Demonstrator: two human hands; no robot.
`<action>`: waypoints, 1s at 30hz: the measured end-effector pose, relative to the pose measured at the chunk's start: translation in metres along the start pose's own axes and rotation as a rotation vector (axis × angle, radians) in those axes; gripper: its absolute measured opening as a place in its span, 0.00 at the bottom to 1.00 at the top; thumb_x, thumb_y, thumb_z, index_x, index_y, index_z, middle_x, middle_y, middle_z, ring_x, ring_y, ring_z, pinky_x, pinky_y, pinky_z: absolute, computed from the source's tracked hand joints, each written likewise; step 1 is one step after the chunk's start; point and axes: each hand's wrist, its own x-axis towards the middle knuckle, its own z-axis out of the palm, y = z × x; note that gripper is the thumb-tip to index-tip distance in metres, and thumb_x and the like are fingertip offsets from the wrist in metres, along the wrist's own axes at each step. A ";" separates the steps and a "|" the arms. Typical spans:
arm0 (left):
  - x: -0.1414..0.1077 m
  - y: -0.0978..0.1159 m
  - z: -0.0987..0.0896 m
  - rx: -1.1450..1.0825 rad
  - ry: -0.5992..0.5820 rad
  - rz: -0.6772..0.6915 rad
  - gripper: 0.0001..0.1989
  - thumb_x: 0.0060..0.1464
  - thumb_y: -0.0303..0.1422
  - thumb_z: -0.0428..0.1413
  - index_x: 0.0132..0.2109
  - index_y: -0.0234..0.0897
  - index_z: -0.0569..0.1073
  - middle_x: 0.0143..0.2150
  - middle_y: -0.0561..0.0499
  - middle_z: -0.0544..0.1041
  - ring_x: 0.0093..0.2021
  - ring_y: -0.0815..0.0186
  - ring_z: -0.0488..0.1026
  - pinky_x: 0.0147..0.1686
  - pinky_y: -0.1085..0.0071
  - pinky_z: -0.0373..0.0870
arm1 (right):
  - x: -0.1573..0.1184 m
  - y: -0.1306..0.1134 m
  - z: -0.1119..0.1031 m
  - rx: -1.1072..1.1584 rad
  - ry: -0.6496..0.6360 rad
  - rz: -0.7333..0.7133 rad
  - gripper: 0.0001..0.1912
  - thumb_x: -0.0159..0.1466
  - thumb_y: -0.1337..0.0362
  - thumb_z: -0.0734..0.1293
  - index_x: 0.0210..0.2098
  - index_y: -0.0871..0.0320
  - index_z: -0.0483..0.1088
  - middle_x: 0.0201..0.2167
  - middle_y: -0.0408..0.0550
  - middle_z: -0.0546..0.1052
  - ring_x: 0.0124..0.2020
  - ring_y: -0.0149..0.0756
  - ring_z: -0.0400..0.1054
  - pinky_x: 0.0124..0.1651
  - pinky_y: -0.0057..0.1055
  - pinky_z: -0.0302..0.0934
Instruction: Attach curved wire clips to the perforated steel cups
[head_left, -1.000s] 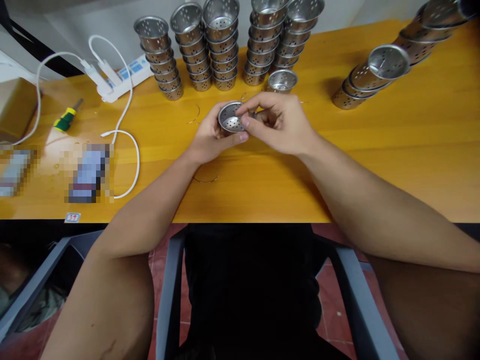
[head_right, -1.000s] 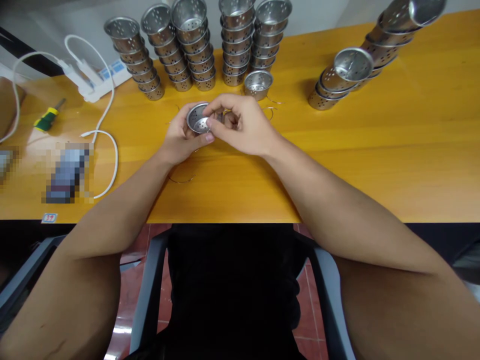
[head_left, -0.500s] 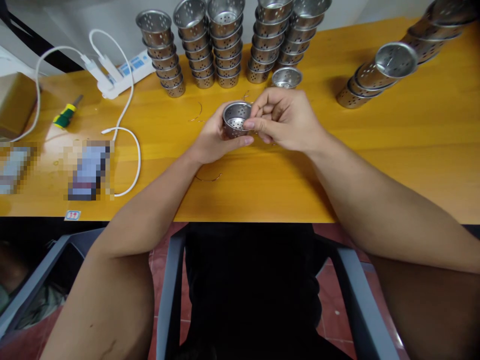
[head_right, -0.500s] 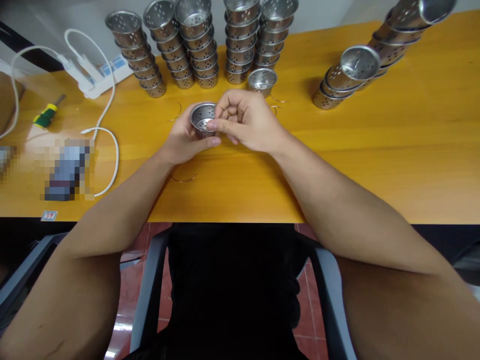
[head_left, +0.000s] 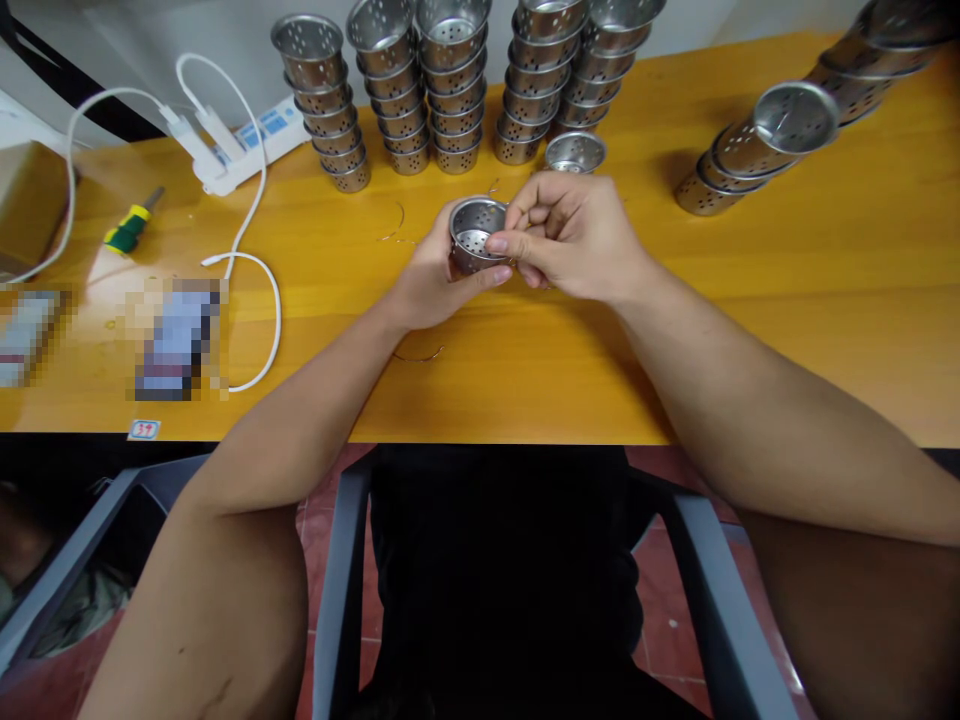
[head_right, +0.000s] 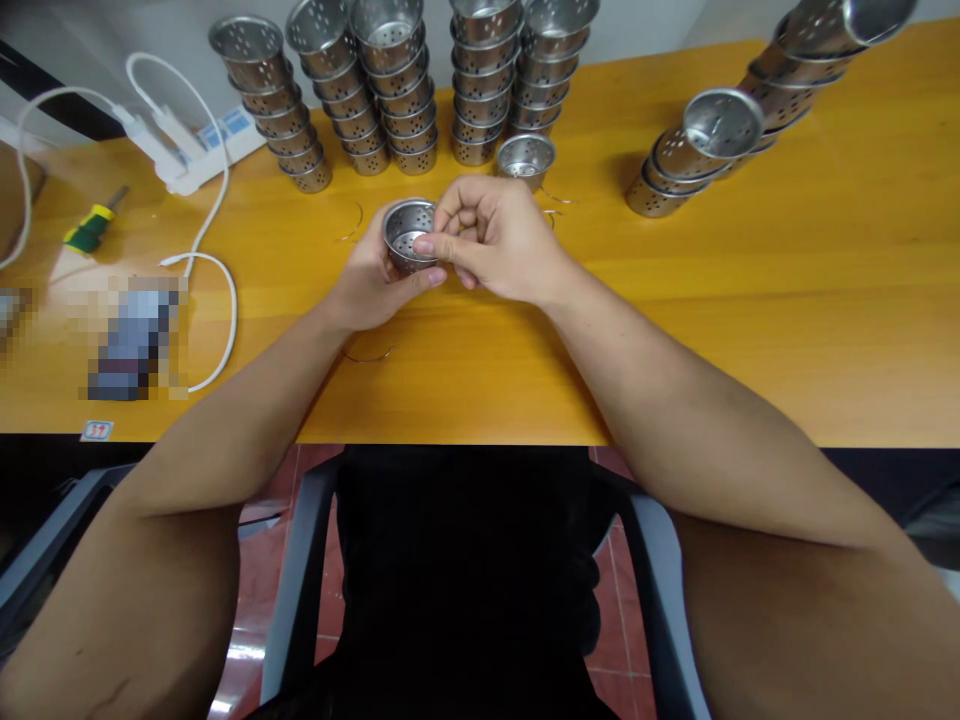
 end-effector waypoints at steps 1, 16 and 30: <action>0.000 -0.001 0.000 0.014 -0.003 0.000 0.55 0.69 0.68 0.79 0.87 0.57 0.65 0.81 0.46 0.82 0.80 0.46 0.83 0.83 0.41 0.86 | 0.000 0.000 0.000 0.004 0.002 0.003 0.40 0.60 0.30 1.00 0.39 0.50 0.78 0.27 0.40 0.79 0.21 0.31 0.68 0.19 0.34 0.59; -0.001 0.008 0.003 0.013 0.012 0.021 0.52 0.74 0.69 0.73 0.86 0.51 0.63 0.78 0.41 0.78 0.78 0.48 0.84 0.83 0.45 0.83 | -0.001 -0.001 -0.001 -0.011 -0.003 0.073 0.42 0.58 0.28 1.00 0.39 0.49 0.79 0.25 0.42 0.78 0.23 0.34 0.68 0.20 0.35 0.59; 0.000 -0.005 -0.005 0.077 0.115 -0.064 0.60 0.71 0.76 0.69 0.90 0.50 0.59 0.84 0.36 0.74 0.85 0.42 0.78 0.91 0.37 0.74 | -0.003 0.022 -0.006 -0.352 0.201 -0.155 0.39 0.64 0.21 0.92 0.57 0.40 0.88 0.59 0.56 0.87 0.50 0.60 0.85 0.46 0.53 0.86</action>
